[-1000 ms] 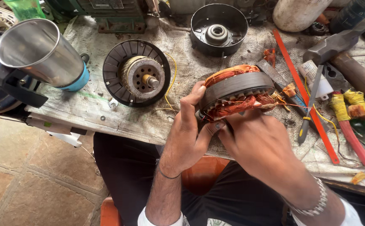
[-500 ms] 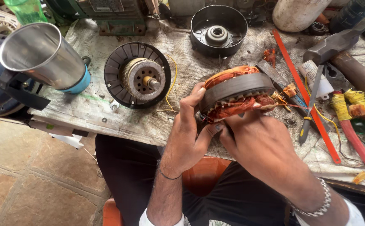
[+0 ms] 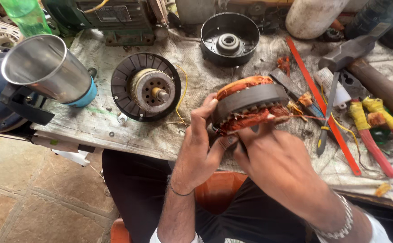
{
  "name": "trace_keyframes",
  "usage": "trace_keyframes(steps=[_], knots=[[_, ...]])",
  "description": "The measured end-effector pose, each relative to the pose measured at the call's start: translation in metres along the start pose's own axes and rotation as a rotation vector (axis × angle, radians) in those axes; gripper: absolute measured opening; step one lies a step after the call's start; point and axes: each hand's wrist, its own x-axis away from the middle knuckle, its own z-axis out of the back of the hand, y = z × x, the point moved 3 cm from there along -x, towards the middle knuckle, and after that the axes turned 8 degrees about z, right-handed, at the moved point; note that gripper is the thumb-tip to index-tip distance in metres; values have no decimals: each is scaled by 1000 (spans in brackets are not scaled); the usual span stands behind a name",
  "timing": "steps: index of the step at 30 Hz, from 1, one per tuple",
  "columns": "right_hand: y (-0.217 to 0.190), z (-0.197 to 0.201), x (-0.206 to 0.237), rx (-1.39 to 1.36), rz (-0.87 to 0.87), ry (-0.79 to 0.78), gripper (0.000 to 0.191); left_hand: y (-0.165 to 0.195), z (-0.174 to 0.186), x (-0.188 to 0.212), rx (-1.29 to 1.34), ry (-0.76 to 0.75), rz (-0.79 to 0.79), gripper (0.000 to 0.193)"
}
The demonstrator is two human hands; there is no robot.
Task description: The person holds a motor stator on a cluttered workbench and uses a screwdriver to pry out old copper windings, pulling loose wire ends from the slots. They rotate the stator to work around it and later press the stator and rotor halves together by hand.
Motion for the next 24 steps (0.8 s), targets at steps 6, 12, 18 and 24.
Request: trace_keyframes(steps=[6,12,18,24], knots=[[8,-10,3,-57,-119,-203,25,1,2,0,-54,24,8,68],[6,-8,2,-15,-194,-281,29,-1,0,1,22,2,39,69],[1,-1,-3,4,-159,-277,32,-2,-1,0,-16,11,20,69],[7,-4,2,-46,-160,-221,25,-1,0,0,-13,18,23,70]])
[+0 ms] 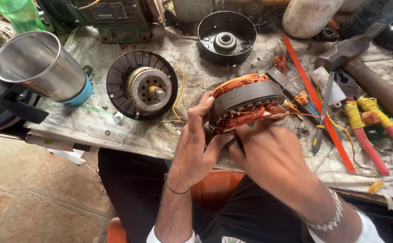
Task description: The person holds a motor stator on a cluttered workbench and uses a screwdriver to pry out old copper windings, pulling loose wire ends from the slots. They rotate the stator to work around it and later press the stator and rotor halves together by hand.
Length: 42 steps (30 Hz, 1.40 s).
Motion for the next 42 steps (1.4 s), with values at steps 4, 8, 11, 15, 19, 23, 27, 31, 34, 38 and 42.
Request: trace_keyframes(steps=[4,8,11,15,19,23,27,31,34,38,42], knots=[[2,0,0,-38,-5,-47,27,1,0,0,24,-13,-18,69],[-2,6,-3,-6,39,88,30,-3,1,-1,54,-16,52,70],[-3,6,1,-47,50,108,28,-4,2,-1,84,-20,43,71],[-5,6,8,-49,182,230,33,-4,2,1,176,-26,55,70],[-6,-2,-2,-34,115,63,28,-4,2,1,133,-26,68,71],[-6,4,-3,-118,105,109,26,-4,1,1,169,-33,78,70],[-5,0,-3,-76,88,66,25,-3,1,1,84,-38,45,72],[-3,-5,-3,-58,63,5,28,-2,2,1,149,-60,48,69],[-3,-3,-3,-92,63,5,26,-1,3,2,127,-55,47,70],[-7,4,-2,-107,107,86,26,1,3,1,119,-53,16,71],[-7,0,-3,-59,-9,-37,27,1,4,0,97,-53,12,70]])
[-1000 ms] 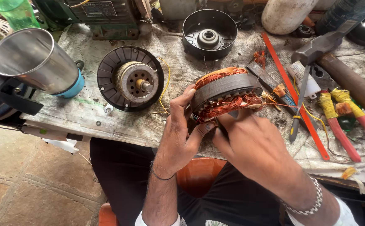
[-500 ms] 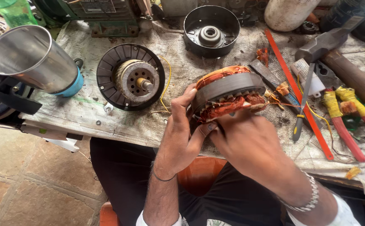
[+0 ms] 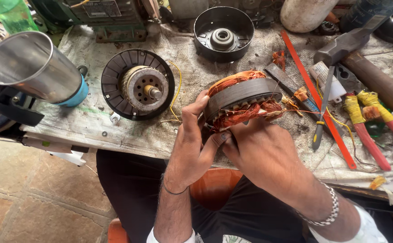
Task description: The person holds a motor stator on a cluttered workbench and uses a screwdriver to pry out old copper windings, pulling loose wire ends from the slots. They rotate the stator to work around it and later press the stator and rotor halves together by hand.
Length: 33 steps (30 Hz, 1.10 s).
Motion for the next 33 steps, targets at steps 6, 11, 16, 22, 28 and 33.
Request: trace_keyframes(steps=[6,11,16,22,28,33], knots=[[0,-1,-3,-2,74,15,25,1,-2,0,-61,19,-17,71],[2,-1,-5,48,101,49,27,-2,-1,0,-59,19,-5,70],[4,-6,-5,40,141,104,26,-4,-1,0,-14,6,27,70],[6,-5,-3,26,200,247,32,-4,-2,-1,55,4,22,70],[3,-2,-2,29,163,154,34,-4,-2,-1,24,24,18,70],[2,2,2,41,6,-34,30,-2,-2,0,3,39,22,68]])
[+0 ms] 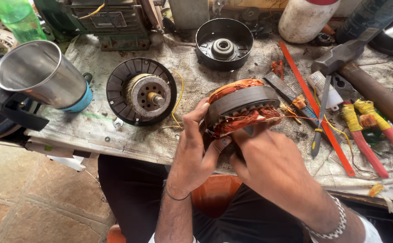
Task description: The person holds a motor stator on a cluttered workbench and uses a screwdriver to pry out old copper windings, pulling loose wire ends from the slots. They rotate the stator to work around it and later press the stator and rotor halves together by hand.
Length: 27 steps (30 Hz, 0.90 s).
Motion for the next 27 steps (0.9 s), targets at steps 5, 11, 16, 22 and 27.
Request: trace_keyframes(steps=[5,11,16,22,27], knots=[[-4,1,-2,-6,152,272,26,2,-2,1,-68,6,-57,71],[1,-10,-3,-45,58,183,21,0,-1,-1,-89,2,-53,74],[-7,-1,-4,19,58,194,25,0,-2,0,-83,-7,-31,70],[0,-10,-3,46,-3,111,27,0,-1,-2,-114,4,-47,71],[2,-14,-1,20,-33,55,27,-3,-1,-3,5,-26,44,69]])
